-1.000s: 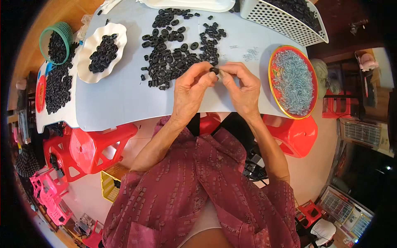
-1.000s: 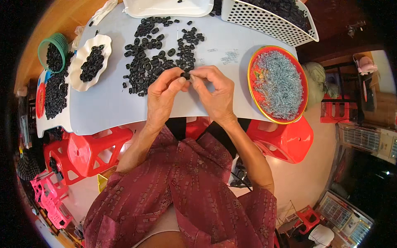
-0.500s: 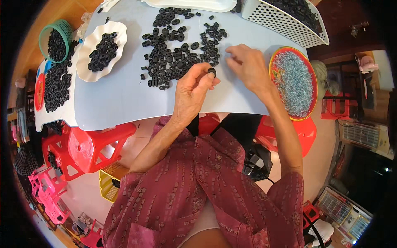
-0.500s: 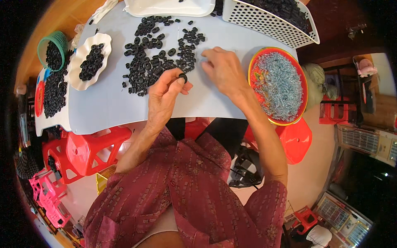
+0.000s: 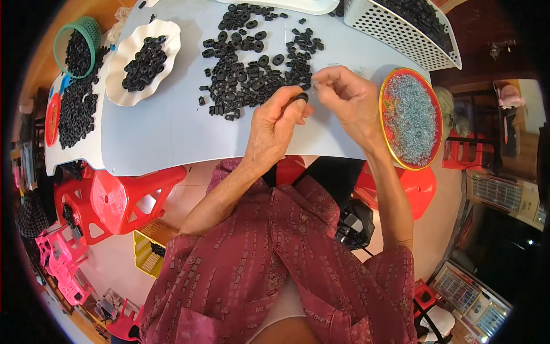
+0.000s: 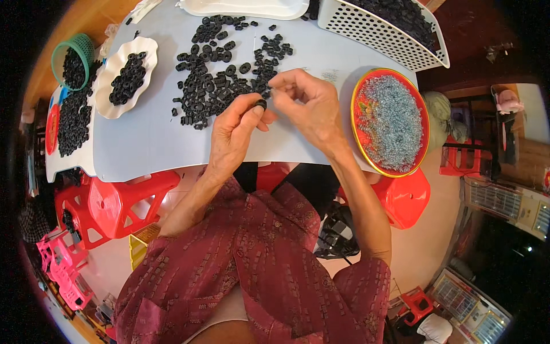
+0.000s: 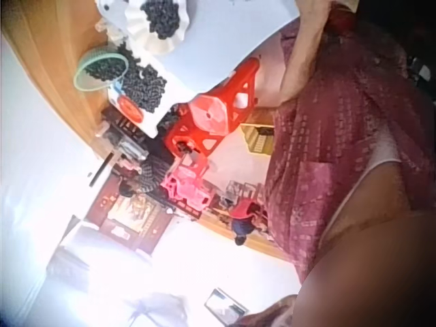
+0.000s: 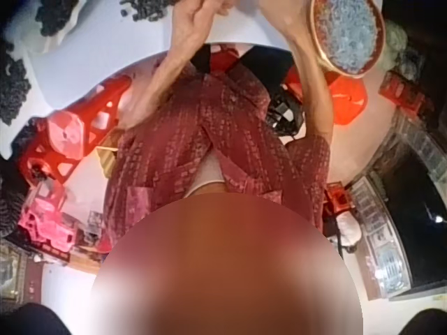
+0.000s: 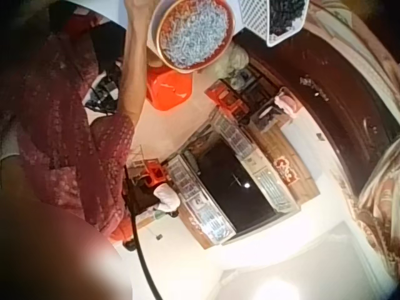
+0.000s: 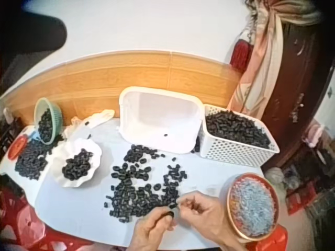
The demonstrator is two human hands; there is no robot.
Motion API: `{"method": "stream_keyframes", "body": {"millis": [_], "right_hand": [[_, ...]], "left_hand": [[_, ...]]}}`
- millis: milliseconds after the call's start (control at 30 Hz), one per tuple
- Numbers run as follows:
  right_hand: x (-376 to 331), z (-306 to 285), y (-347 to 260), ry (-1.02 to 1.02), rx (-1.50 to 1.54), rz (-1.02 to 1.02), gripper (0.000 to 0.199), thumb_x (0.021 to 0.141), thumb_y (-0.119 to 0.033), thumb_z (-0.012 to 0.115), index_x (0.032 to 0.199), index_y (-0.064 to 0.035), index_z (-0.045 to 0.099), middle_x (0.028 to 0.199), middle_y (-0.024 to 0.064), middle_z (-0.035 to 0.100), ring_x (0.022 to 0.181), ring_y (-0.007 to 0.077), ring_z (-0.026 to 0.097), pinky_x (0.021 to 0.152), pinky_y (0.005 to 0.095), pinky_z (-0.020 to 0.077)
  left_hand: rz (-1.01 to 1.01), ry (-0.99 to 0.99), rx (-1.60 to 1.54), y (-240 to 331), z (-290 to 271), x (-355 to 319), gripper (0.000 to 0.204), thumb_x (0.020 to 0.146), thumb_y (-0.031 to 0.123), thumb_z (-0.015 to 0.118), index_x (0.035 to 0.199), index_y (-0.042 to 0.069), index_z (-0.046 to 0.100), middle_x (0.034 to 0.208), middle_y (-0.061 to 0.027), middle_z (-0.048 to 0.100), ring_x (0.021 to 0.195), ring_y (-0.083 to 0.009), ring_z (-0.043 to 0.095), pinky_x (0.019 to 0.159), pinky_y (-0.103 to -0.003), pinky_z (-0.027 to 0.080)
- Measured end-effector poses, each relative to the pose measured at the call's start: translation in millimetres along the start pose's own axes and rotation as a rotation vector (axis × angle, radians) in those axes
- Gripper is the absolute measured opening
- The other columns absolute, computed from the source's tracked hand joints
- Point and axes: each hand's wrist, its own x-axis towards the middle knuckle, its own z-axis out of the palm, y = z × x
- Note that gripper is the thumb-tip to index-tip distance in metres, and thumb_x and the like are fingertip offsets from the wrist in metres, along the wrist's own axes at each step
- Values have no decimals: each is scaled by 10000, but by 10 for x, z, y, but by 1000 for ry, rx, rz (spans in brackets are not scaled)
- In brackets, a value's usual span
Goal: Assembling small blue beads into black plastic components at a workshop table.
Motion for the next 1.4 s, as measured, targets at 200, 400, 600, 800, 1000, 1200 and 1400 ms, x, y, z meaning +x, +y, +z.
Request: {"method": "stream_keyframes", "body": {"millis": [200,400,600,800,1000,1200,1400], "right_hand": [[-109,71,42,16,98,-35,116,834,0,626,949,-1,640,756,-7,624,682,56,565,652,222,463],[-151,101,88,35,116,-59,99,849,3,626,948,6,634,769,6,629,694,72,583,657,230,469],[-142,108,112,1,117,-79,92,841,-3,636,931,10,649,769,29,639,679,83,575,651,237,467],[75,21,-4,-59,-123,-68,83,849,-45,628,849,26,670,759,29,641,639,80,560,604,238,458],[652,-33,-1,-42,-507,-301,145,816,-51,621,946,-15,672,815,127,653,651,232,610,637,322,491],[1035,39,73,-345,-821,-527,155,791,-40,591,928,-12,656,795,151,624,691,320,590,644,361,473],[1112,132,-18,-416,-949,-424,151,760,-38,599,898,-2,647,730,152,609,633,277,586,607,346,469]], "left_hand": [[46,-23,19,-28,17,15,227,946,105,510,1125,-26,557,826,-68,653,723,-102,557,668,-251,479],[52,-29,71,-19,18,12,208,936,95,512,1095,-28,568,804,-61,636,721,-95,551,666,-244,475],[63,-7,47,-18,42,16,190,936,92,502,1072,-21,569,777,-42,612,721,-91,543,662,-238,468],[-4,-3,56,14,-8,-7,198,933,104,512,1078,-18,571,805,-62,644,720,-93,555,663,-244,470],[2,-20,12,-12,-2,-6,208,930,112,523,1081,-23,569,820,-73,656,746,-103,580,673,-250,475],[14,-42,42,2,-23,-14,230,943,104,523,1112,-48,557,844,-83,662,752,-114,574,701,-264,488],[6,-66,83,-9,-29,-17,228,943,102,520,1111,-47,557,843,-83,665,740,-112,574,696,-267,490]]}}
